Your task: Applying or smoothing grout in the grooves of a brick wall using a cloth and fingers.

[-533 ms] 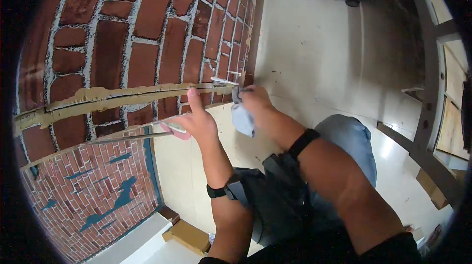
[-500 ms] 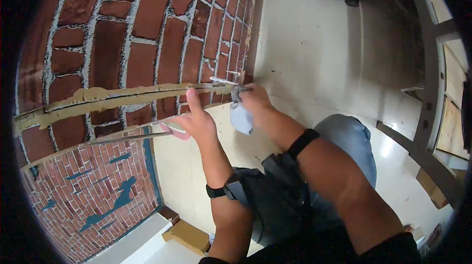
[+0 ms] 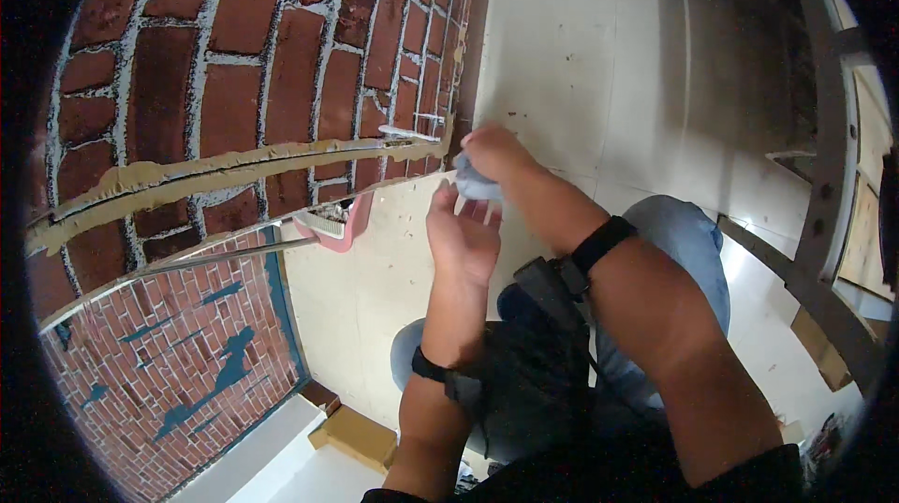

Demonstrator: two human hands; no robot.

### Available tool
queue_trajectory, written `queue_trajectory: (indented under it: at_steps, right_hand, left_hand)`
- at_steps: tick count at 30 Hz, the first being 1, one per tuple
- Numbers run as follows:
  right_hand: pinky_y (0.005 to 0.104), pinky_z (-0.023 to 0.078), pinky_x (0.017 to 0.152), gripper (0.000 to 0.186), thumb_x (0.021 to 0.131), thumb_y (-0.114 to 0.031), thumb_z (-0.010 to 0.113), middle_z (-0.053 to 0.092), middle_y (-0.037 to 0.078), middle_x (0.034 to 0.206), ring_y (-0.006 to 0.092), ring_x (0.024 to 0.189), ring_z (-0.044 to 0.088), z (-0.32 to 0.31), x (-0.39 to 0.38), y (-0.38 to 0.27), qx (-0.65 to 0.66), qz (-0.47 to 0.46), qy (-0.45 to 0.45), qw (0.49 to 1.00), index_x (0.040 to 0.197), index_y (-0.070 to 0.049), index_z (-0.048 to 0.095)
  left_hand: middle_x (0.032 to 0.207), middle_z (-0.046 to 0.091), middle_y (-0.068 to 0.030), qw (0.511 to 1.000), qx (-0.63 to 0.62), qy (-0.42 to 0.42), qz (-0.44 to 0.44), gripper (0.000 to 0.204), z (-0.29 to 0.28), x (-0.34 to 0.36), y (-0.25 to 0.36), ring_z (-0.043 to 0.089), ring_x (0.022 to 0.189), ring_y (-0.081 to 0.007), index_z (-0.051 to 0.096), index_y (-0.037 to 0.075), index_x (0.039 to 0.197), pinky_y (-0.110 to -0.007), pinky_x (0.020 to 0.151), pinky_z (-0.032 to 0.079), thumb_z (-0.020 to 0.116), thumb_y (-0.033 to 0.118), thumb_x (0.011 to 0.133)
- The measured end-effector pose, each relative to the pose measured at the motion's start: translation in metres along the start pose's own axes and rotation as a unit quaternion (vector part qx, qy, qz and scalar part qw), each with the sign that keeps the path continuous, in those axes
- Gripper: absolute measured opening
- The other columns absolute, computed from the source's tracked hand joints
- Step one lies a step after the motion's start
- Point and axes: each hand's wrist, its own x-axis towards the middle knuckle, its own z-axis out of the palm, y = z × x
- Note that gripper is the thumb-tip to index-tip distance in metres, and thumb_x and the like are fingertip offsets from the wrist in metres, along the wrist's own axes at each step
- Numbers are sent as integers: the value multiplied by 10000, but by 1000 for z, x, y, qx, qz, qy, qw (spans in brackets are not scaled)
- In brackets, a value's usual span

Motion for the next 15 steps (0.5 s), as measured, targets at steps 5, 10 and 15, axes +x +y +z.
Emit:
queue_trajectory:
  at_steps: [5,10,15]
  right_hand:
    - [365,474,782,267,803,-271,547,649,146,961,262,886,623,-25,-21,-31,135,99,-23,986,877,-50,677]
    - [347,491,667,213,864,-212,536,646,111,904,212,840,615,-11,-16,-15,496,136,61,855,997,-68,620]
    - [320,500,651,216,878,-170,528,621,110,968,197,814,608,-9,-6,-36,584,197,39,787,1057,-53,563]
  left_hand:
    - [1109,559,-78,991,-2,-127,-39,288,-14,27,6,525,1057,-234,506,82,1111,-386,952,377,419,156,847]
    - [1107,566,-81,995,61,-82,9,408,-8,22,-6,548,1047,-248,506,77,1130,-401,942,419,375,62,743]
    - [1139,558,-78,999,22,-24,10,432,-1,8,10,536,1083,-247,505,83,1144,-397,960,409,360,70,737]
